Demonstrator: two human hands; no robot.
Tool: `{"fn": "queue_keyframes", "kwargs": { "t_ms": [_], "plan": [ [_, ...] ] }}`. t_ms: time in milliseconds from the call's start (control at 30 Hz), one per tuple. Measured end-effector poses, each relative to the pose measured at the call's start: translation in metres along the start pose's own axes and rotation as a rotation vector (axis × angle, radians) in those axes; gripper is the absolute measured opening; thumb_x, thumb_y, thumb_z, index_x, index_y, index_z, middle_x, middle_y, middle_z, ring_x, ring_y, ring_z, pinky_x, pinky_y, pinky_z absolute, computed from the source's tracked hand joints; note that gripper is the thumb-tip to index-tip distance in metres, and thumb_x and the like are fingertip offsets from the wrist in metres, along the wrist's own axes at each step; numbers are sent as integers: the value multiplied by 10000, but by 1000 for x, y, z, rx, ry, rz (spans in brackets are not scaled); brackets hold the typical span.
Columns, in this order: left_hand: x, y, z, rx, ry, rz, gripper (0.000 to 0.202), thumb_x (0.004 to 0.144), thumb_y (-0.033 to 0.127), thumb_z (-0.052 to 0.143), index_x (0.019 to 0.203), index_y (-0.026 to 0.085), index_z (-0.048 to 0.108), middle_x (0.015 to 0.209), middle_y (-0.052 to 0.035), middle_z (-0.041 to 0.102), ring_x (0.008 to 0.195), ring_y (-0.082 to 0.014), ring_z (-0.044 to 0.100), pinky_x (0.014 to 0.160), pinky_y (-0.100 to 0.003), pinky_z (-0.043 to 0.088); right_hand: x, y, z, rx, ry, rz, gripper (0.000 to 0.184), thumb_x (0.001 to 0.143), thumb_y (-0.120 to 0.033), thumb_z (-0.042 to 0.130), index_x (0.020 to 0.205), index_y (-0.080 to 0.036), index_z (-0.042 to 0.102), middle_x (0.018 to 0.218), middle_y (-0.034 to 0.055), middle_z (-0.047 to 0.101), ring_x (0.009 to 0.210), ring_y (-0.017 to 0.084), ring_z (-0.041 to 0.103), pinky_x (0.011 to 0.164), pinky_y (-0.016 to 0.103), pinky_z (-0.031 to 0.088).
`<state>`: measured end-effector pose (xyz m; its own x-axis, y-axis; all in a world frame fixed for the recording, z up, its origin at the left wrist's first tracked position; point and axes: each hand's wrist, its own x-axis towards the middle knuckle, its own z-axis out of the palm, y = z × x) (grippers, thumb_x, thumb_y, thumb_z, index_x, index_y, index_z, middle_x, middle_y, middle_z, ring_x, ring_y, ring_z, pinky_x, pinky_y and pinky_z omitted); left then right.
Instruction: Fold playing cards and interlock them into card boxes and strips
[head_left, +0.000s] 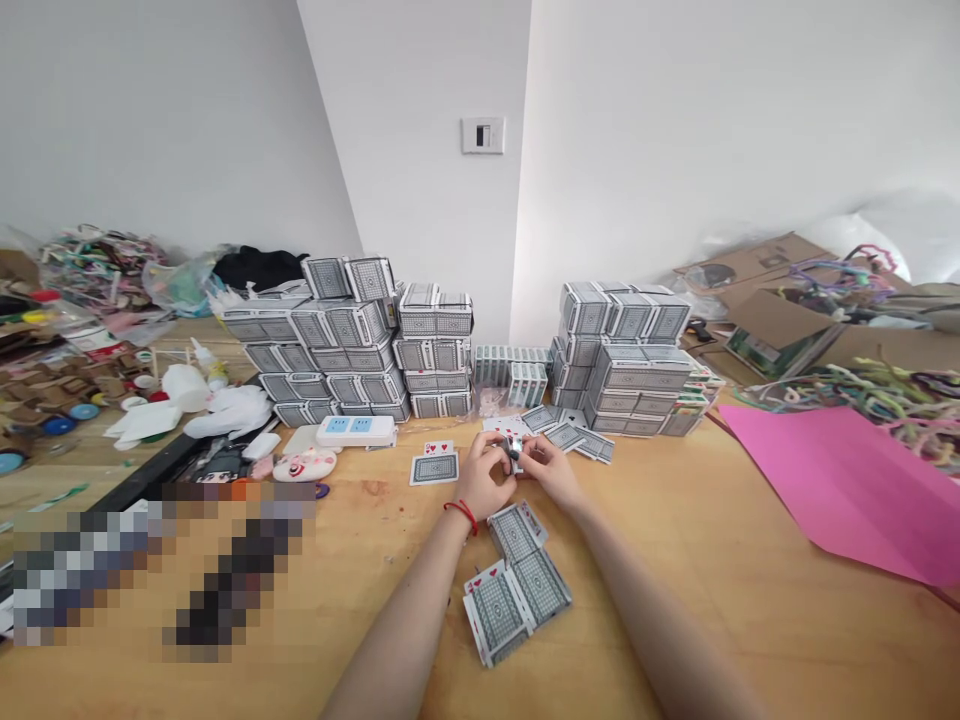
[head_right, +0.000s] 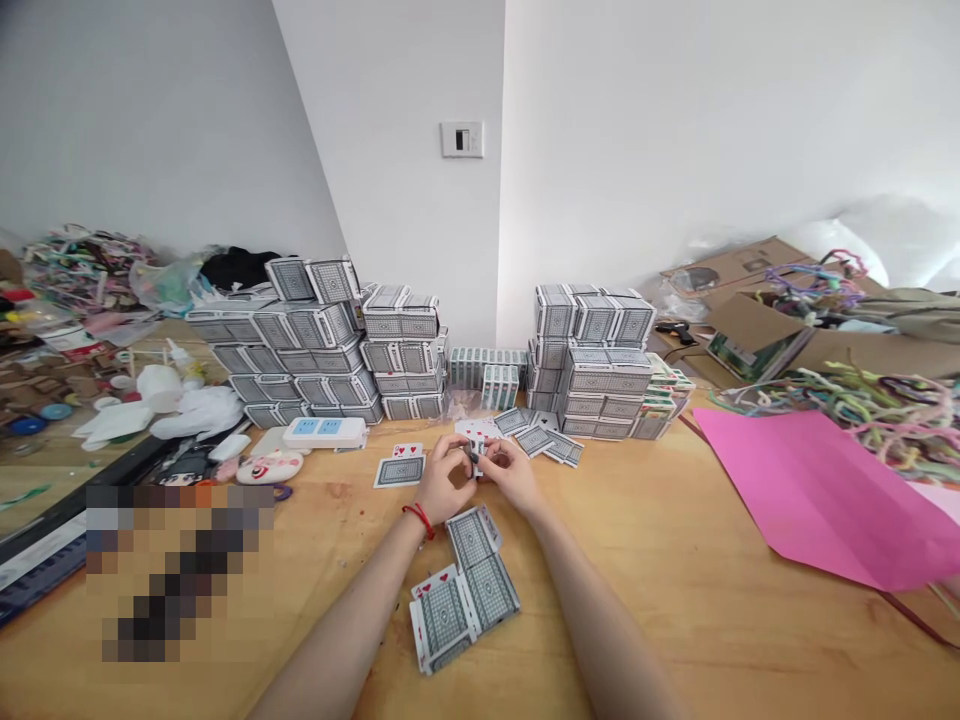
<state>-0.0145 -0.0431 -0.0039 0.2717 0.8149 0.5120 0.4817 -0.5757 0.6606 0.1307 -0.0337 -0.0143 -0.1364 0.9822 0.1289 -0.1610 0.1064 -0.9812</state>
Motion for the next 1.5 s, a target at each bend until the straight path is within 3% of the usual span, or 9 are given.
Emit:
{"fn": "queue_keyframes", "kwargs": {
  "t_ms": [233,500,933,1500],
  "plan": [
    [0,-1,-1,-3,6,21,145,584,77,552,610,190,466,1051,-63,464,999,-214,481,863,-364,399,3,3,0,-79,1,3,278,612,-389,652,579,-177,475,960,29,523,618,99,502,542,229,434],
    [0,0,-3,-30,14,17,144,582,73,554,599,191,474,1071,-61,485,1026,-226,471,872,-399,389,2,1,0,-96,0,-24,299,609,-420,640,569,-187,456,696,-16,515,523,89,464,470,216,407],
    [1,-5,-1,-83,-8,49,128,613,88,561,663,189,500,1090,-64,484,1039,-200,467,904,-359,383,0,-2,0,-62,-80,-4,309,626,-431,631,585,-204,424,566,-48,475,447,90,461,427,233,414],
    [1,-2,-3,-84,-7,41,149,586,60,558,649,180,496,1084,-60,515,1032,-202,471,901,-367,367,2,4,-2,-216,-29,-48,347,658,-462,591,570,-200,380,527,-64,397,407,71,373,382,210,321]
  ]
}}
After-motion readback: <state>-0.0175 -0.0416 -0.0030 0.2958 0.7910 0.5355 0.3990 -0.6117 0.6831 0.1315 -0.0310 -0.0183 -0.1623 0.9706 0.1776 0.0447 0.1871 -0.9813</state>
